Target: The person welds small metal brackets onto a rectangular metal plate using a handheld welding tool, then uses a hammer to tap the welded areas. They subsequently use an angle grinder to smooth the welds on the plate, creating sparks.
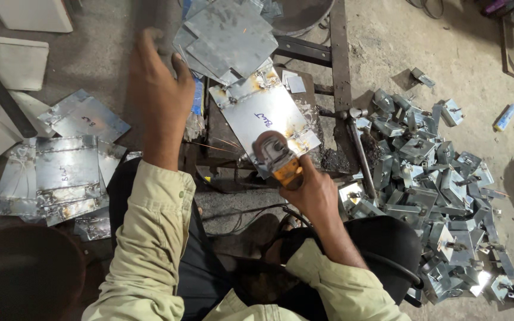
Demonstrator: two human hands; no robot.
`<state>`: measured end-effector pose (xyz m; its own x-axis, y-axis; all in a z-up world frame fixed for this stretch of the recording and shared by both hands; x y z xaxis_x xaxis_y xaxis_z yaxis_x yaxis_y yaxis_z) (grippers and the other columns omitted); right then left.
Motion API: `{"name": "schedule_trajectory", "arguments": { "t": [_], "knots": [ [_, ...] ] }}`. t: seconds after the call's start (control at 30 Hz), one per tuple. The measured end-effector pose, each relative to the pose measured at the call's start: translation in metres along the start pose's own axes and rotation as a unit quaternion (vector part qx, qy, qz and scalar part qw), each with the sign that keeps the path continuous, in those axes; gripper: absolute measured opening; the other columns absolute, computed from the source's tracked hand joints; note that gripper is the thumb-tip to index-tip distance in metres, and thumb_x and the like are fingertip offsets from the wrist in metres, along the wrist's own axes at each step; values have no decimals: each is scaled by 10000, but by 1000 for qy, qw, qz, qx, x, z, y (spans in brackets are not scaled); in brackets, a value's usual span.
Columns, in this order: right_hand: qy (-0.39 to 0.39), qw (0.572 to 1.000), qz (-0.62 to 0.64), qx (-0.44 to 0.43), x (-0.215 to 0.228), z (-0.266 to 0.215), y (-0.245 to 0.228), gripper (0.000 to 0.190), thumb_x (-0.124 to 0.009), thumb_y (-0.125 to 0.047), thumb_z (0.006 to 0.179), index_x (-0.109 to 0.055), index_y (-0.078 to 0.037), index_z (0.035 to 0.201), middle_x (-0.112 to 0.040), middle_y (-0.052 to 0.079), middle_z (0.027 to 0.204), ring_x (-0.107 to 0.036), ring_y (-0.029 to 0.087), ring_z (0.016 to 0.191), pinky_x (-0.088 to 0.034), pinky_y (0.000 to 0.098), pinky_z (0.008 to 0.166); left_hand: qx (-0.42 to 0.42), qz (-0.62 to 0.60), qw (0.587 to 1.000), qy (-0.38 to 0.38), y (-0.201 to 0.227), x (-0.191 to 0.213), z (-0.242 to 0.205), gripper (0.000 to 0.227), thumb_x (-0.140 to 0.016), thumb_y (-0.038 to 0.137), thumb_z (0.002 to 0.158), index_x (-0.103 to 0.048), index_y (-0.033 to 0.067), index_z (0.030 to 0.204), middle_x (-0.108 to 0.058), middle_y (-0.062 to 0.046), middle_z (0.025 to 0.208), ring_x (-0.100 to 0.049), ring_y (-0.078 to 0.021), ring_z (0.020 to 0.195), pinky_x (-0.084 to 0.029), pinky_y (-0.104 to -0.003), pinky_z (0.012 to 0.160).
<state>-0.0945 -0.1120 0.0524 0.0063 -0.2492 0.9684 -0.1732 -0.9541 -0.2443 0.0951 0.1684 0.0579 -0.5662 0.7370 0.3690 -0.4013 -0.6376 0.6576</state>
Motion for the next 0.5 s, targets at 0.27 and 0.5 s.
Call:
{"name": "schedule_trajectory", "arguments": {
  "t": [0.27, 0.5],
  "knots": [
    [20, 1000, -5, -14, 5, -9, -27, 810, -909, -345, 633, -552, -92, 1314, -767, 181, 866, -767, 351, 746, -615, 462, 674, 19, -35, 999, -4, -1, 1, -1, 389, -681, 26, 967, -480, 49, 1299, -638, -159, 1091, -698, -328, 998, -542, -446, 829],
    [21, 1000, -18, -14, 10, -15, -28, 783, -898, -342, 632, -555, -121, 1301, -766, 159, 840, -756, 362, 754, -594, 484, 651, 31, -20, 999, -4, -2, -2, -1, 406, -699, 51, 975, -473, 38, 1311, -640, -168, 1110, -680, -377, 1014, -530, -482, 823]
  ]
}}
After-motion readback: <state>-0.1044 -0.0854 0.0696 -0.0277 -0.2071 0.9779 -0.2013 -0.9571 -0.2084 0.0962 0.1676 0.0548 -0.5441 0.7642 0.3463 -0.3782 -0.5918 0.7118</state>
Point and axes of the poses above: each hand's wrist, its own z-axis towards the middle knuckle, its own x-axis out of the back of the hand, y = z × x, the point moved 1 cm from there along z, towards the middle knuckle
